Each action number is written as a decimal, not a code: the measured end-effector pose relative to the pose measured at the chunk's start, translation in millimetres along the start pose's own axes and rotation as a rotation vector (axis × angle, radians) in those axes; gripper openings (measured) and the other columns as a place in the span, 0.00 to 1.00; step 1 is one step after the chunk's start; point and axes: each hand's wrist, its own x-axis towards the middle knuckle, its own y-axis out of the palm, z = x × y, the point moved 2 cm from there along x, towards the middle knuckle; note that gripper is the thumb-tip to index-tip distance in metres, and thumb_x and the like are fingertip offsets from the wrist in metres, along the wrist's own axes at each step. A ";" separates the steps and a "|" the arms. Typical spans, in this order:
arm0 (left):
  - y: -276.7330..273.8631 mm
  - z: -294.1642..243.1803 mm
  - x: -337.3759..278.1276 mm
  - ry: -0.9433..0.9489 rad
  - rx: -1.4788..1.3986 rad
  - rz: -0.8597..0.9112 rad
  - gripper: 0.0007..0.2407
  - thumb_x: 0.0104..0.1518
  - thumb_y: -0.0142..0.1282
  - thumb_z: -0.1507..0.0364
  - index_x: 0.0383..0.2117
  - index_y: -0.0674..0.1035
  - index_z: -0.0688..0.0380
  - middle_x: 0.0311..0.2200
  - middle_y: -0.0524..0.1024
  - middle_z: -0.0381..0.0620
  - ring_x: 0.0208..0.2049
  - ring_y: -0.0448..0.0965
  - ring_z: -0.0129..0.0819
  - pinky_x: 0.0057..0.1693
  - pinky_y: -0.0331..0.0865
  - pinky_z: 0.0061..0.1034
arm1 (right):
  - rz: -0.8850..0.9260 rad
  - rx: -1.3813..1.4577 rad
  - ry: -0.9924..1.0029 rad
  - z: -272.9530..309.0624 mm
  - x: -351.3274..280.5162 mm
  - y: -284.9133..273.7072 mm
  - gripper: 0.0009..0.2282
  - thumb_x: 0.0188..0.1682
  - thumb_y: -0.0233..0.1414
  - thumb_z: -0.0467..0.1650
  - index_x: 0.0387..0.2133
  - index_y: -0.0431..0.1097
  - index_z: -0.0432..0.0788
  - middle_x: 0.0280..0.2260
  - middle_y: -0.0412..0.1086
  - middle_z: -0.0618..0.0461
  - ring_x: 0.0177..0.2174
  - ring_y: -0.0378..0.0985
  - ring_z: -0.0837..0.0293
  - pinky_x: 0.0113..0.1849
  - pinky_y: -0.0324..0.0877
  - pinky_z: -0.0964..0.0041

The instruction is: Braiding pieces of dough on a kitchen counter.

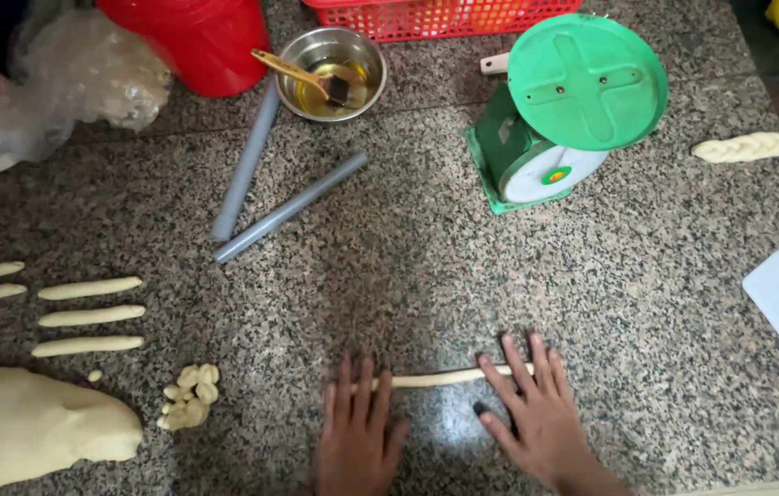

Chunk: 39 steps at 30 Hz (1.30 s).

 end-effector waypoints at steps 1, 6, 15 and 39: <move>2.5 3.6 14.0 -0.003 0.003 -0.002 0.29 0.66 0.39 0.50 0.71 0.59 0.49 0.74 0.49 0.54 0.75 0.41 0.57 0.71 0.44 0.48 | -0.002 0.001 -0.004 -9.5 19.1 1.4 0.30 0.54 0.34 0.53 0.70 0.46 0.64 0.73 0.37 0.53 0.71 0.28 0.39 0.65 0.29 0.46; -0.5 42.4 117.9 -0.242 0.085 0.204 0.29 0.67 0.36 0.49 0.72 0.55 0.45 0.74 0.43 0.56 0.72 0.36 0.68 0.71 0.32 0.66 | 0.279 0.035 0.324 -58.9 121.7 8.9 0.32 0.54 0.20 0.55 0.72 0.39 0.64 0.73 0.30 0.46 0.69 0.22 0.36 0.62 0.24 0.30; -9.6 32.7 92.0 -0.066 -0.092 0.171 0.27 0.66 0.47 0.55 0.68 0.64 0.55 0.71 0.54 0.59 0.72 0.46 0.60 0.70 0.41 0.61 | 0.161 -0.004 0.150 -38.9 61.4 4.5 0.29 0.58 0.24 0.50 0.72 0.42 0.56 0.73 0.34 0.51 0.70 0.31 0.44 0.64 0.27 0.39; -136.6 -26.9 7.8 -0.757 -0.642 -0.012 0.07 0.57 0.56 0.72 0.39 0.83 0.47 0.30 0.82 0.39 0.21 0.77 0.33 0.30 0.69 0.32 | 0.291 0.922 0.079 -66.9 155.2 -35.0 0.07 0.47 0.59 0.29 0.38 0.78 0.41 0.22 0.72 0.55 0.21 0.68 0.63 0.24 0.64 0.70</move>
